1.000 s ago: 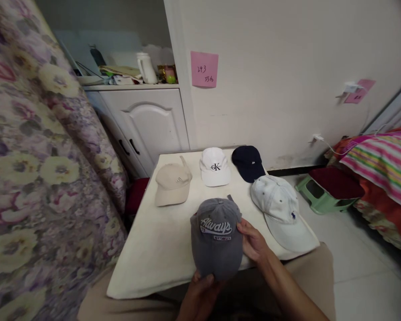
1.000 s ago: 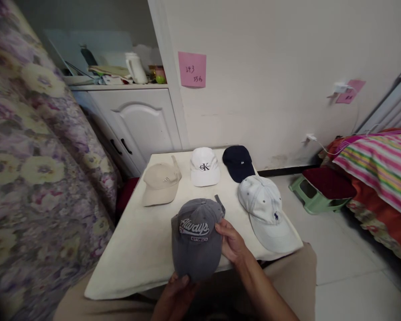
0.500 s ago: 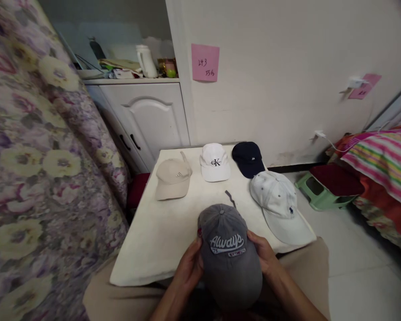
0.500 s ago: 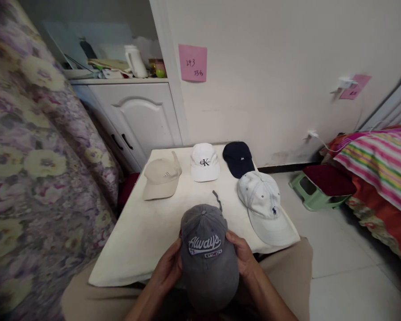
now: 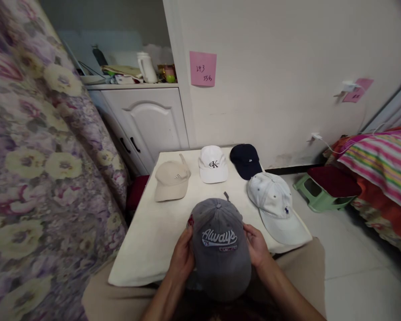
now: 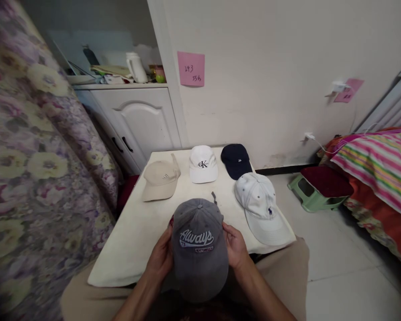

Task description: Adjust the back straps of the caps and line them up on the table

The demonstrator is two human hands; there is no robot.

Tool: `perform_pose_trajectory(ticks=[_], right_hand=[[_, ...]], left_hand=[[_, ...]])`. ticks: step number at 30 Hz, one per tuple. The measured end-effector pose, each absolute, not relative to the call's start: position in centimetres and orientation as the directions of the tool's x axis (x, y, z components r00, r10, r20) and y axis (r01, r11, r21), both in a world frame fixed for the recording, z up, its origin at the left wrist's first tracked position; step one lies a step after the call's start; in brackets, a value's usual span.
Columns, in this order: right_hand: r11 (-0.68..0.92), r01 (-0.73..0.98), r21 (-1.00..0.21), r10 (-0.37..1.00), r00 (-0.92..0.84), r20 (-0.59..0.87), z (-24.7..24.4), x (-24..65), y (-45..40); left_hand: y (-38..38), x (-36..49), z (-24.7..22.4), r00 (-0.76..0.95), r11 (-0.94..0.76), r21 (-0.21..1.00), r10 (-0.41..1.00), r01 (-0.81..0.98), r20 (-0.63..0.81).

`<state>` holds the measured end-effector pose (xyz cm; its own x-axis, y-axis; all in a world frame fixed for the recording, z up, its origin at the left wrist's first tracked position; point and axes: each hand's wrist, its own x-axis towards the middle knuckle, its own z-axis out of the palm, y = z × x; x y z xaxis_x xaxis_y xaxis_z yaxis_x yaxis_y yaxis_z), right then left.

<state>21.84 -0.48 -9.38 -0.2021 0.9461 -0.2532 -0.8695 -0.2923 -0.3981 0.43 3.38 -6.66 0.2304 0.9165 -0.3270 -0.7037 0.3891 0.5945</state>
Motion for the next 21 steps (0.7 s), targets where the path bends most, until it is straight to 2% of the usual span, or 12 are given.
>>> perform_pose_trajectory(ticks=[3,8,12,17,19,21], right_hand=[[-0.271,-0.874,-0.403,0.953,-0.184,-0.241,-8.9,21.2,-0.7],[-0.332,-0.838,-0.434,0.936,-0.233,-0.265,-7.6,20.0,-1.1],[-0.323,-0.814,-0.483,0.938,-0.208,-0.276,-7.3,19.5,-0.9],[-0.314,-0.800,-0.511,0.948,-0.235,-0.213,-7.2,18.6,-0.5],[-0.287,-0.778,-0.559,0.958,-0.215,-0.193,-7.1,18.4,-1.0],[-0.223,-0.697,-0.682,0.974,-0.137,-0.180,-7.1,18.3,-2.0]], left_hand=[[3.3,0.6,-6.4,0.214,0.387,0.578,0.914,-0.719,-0.346],[3.0,0.9,-6.2,0.133,0.364,0.563,0.903,-0.742,-0.408],[2.7,0.2,-6.5,0.052,0.295,0.617,0.923,-0.730,-0.381],[2.6,-1.2,-7.1,-0.072,0.163,0.715,0.956,-0.680,-0.286],[2.8,-1.2,-7.0,-0.074,0.168,0.716,0.953,-0.678,-0.294],[3.0,-1.0,-6.7,-0.061,0.185,0.711,0.950,-0.678,-0.306]])
